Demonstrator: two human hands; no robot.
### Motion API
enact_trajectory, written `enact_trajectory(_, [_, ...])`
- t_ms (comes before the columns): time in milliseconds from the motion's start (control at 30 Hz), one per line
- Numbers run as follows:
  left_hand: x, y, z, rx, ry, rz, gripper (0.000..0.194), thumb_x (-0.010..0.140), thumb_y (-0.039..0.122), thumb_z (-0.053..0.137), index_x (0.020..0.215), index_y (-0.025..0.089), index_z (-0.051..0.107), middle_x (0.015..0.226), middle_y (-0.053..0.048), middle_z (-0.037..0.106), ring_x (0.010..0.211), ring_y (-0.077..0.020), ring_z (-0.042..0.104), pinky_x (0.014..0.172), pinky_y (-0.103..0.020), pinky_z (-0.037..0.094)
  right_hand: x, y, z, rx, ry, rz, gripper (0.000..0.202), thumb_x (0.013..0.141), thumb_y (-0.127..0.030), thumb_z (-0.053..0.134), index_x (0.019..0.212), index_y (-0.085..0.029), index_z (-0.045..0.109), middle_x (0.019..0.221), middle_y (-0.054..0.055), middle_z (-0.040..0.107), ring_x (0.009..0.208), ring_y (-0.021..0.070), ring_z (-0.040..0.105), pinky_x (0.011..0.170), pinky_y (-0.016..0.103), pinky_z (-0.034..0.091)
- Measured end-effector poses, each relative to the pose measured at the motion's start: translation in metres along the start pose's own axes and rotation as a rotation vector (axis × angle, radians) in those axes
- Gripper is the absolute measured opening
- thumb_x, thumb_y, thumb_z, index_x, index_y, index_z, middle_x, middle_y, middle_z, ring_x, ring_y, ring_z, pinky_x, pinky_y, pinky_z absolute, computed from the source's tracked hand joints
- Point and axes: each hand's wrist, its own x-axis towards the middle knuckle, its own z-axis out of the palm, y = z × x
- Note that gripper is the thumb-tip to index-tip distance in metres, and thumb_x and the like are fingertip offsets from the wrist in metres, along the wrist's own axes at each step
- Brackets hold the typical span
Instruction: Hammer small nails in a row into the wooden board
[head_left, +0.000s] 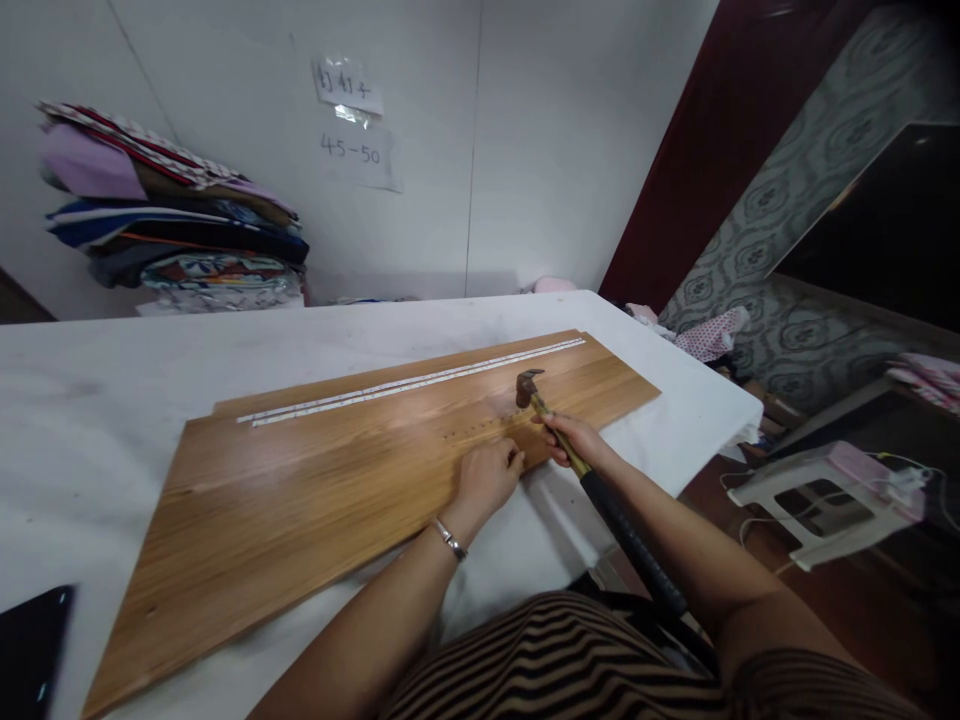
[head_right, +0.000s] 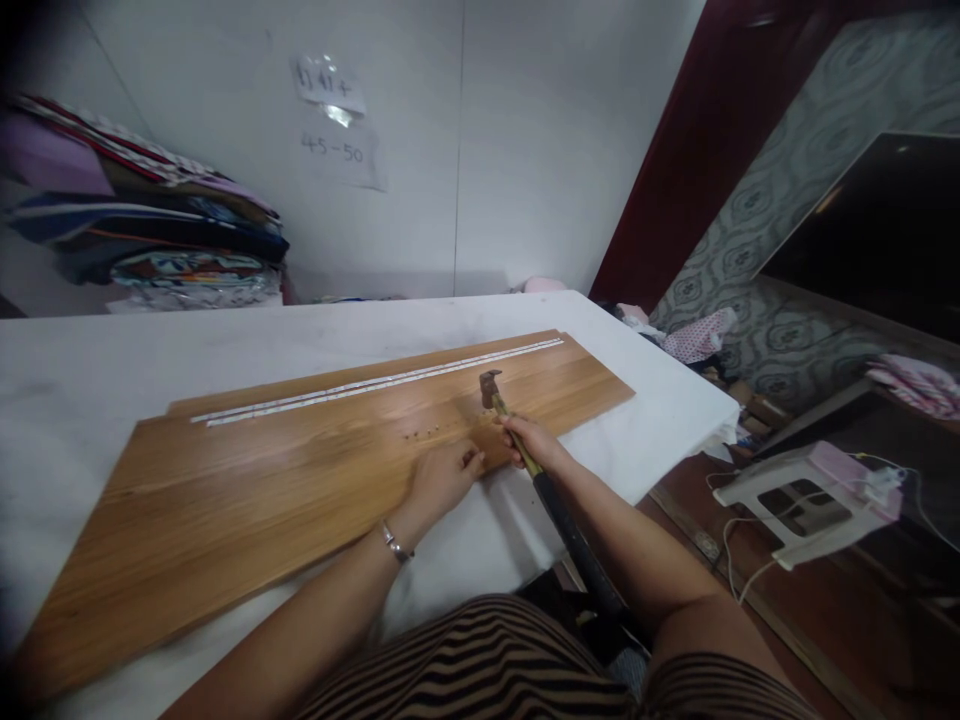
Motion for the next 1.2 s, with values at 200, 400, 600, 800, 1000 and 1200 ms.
enact_trajectory(200, [0.000, -0.002, 0.003, 0.010, 0.035, 0.029, 0.023, 0.090, 0.034, 0.044, 0.087, 0.022, 0.064, 0.088, -0.004, 0.070, 0.081, -0.0176, 0.062, 0.068, -0.027, 0.039, 0.002, 0.003, 0.002, -0.017, -0.005, 0.022, 0.024, 0.074, -0.036, 0.059, 0.087, -0.016, 0.054, 0.049, -0.008, 0.046, 0.028, 0.0046, 0.034, 0.028, 0.017, 0.020])
enact_trajectory(400, [-0.001, 0.000, 0.000, -0.022, 0.004, 0.001, 0.024, 0.089, 0.035, 0.045, 0.089, 0.021, 0.065, 0.091, -0.004, 0.070, 0.084, -0.0176, 0.062, 0.070, -0.027, 0.039, 0.003, 0.000, -0.003, 0.000, 0.017, 0.003, 0.023, 0.076, -0.036, 0.057, 0.090, -0.017, 0.054, 0.050, -0.008, 0.045, 0.029, 0.0048, 0.034, 0.028, 0.017, 0.022])
enact_trajectory(600, [-0.001, -0.002, 0.001, -0.008, 0.031, 0.020, 0.023, 0.089, 0.034, 0.045, 0.088, 0.022, 0.064, 0.088, -0.004, 0.070, 0.084, -0.0183, 0.063, 0.070, -0.027, 0.039, 0.006, 0.002, -0.009, 0.008, 0.042, 0.037, 0.021, 0.077, -0.034, 0.056, 0.088, -0.017, 0.054, 0.050, -0.008, 0.044, 0.029, 0.0046, 0.033, 0.028, 0.017, 0.023])
enact_trajectory(800, [0.000, -0.003, 0.004, -0.007, 0.045, 0.033, 0.023, 0.089, 0.034, 0.045, 0.087, 0.022, 0.064, 0.089, -0.003, 0.070, 0.082, -0.0178, 0.062, 0.069, -0.027, 0.039, 0.004, 0.003, -0.010, 0.027, 0.032, 0.028, 0.024, 0.076, -0.036, 0.057, 0.090, -0.016, 0.054, 0.050, -0.008, 0.043, 0.029, 0.0041, 0.032, 0.028, 0.016, 0.021])
enact_trajectory(1000, [0.000, -0.003, 0.004, 0.004, 0.061, 0.040, 0.022, 0.089, 0.034, 0.046, 0.086, 0.021, 0.064, 0.088, -0.003, 0.070, 0.080, -0.0176, 0.062, 0.065, -0.027, 0.038, 0.006, 0.001, -0.006, 0.014, 0.014, 0.016, 0.024, 0.076, -0.035, 0.057, 0.089, -0.016, 0.055, 0.050, -0.008, 0.045, 0.028, 0.0044, 0.034, 0.027, 0.016, 0.023])
enact_trajectory(1200, [-0.001, -0.003, 0.003, -0.007, 0.049, 0.045, 0.023, 0.089, 0.035, 0.045, 0.087, 0.022, 0.064, 0.088, -0.003, 0.070, 0.080, -0.0175, 0.062, 0.068, -0.027, 0.038, 0.008, 0.003, -0.006, -0.003, 0.006, 0.022, 0.023, 0.075, -0.035, 0.057, 0.088, -0.015, 0.055, 0.049, -0.008, 0.045, 0.027, 0.0048, 0.034, 0.026, 0.016, 0.021])
